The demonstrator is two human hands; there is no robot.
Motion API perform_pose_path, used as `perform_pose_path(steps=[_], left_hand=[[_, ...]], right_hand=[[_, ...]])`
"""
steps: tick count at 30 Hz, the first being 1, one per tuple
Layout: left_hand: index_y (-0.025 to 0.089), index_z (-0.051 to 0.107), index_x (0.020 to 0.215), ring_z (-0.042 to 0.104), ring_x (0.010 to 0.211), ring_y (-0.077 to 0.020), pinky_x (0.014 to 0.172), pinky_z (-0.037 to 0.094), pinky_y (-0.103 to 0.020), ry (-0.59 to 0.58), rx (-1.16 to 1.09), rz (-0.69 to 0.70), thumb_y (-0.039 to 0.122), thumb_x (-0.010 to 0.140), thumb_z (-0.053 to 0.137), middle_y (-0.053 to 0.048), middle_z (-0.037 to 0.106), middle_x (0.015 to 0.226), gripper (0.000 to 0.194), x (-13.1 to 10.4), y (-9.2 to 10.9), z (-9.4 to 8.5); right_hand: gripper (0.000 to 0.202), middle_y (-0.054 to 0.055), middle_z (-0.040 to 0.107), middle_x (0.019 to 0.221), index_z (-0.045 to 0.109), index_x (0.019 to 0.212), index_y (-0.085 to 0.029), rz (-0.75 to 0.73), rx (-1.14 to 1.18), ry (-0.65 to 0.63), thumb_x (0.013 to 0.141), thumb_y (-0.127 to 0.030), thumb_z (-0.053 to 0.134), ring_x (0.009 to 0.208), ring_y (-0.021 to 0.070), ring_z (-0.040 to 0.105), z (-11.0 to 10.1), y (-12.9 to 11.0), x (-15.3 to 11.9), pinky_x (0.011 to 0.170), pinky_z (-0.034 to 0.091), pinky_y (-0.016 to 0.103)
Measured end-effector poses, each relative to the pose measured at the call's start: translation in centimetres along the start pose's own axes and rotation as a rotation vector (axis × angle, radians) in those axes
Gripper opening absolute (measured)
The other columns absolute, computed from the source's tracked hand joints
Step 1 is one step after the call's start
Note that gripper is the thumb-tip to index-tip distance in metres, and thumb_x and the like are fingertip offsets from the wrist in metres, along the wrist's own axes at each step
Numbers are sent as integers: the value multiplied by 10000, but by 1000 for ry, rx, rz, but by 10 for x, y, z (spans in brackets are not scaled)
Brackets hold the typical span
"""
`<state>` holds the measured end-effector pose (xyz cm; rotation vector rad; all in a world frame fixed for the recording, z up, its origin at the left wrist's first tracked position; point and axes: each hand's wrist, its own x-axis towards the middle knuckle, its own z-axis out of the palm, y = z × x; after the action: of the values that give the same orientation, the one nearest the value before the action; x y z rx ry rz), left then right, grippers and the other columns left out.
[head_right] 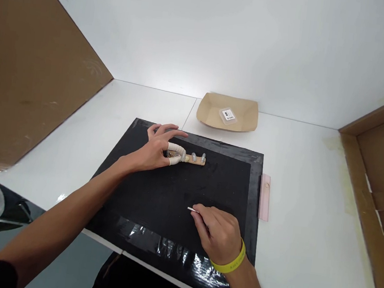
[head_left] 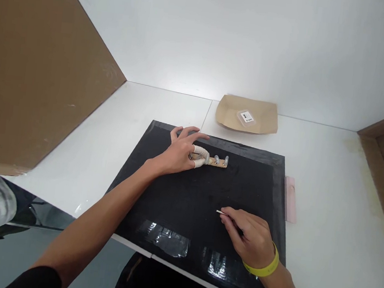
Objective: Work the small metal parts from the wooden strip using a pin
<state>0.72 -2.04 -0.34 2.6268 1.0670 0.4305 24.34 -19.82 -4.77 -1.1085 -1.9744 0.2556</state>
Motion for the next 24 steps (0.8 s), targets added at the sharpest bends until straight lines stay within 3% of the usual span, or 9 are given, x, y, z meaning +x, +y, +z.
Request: perform_pose_path(steps=[10, 17, 22, 24], left_hand=[[263, 788, 876, 370, 1485, -351, 1176, 132, -625, 31, 6, -44, 221, 887, 691, -41, 617, 1473, 106, -3, 4, 0], [241, 743, 880, 411, 1458, -342, 1178, 158, -617, 155, -100, -157, 202, 866, 691, -43, 646, 1434, 67, -6, 18, 8], [247, 708, 905, 453, 1409, -298, 1166, 239, -556, 255, -193, -226, 217, 897, 682, -37, 660, 1393, 40, -36, 41, 0], [249, 711, 876, 483, 1349, -285, 1114, 286, -523, 205, -209, -187, 257, 914, 695, -34, 665, 1358, 42, -56, 53, 1]], right_hand=[[208, 46, 780, 863, 640, 1176, -158, 1, 3, -9, 984, -78, 636, 671, 150, 733, 1, 0, -1, 635, 609, 263], [197, 39, 775, 856, 645, 1164, -158, 3, 6, -13, 983, -82, 640, 664, 146, 728, 1, 1, -2, 638, 602, 257], [185, 38, 779, 852, 651, 1160, -168, 21, 13, -6, 989, -99, 632, 668, 149, 737, 0, 1, -2, 649, 604, 252], [188, 36, 783, 856, 658, 1160, -177, 19, 17, -2, 989, -104, 627, 670, 148, 741, 0, 1, -2, 653, 604, 248]])
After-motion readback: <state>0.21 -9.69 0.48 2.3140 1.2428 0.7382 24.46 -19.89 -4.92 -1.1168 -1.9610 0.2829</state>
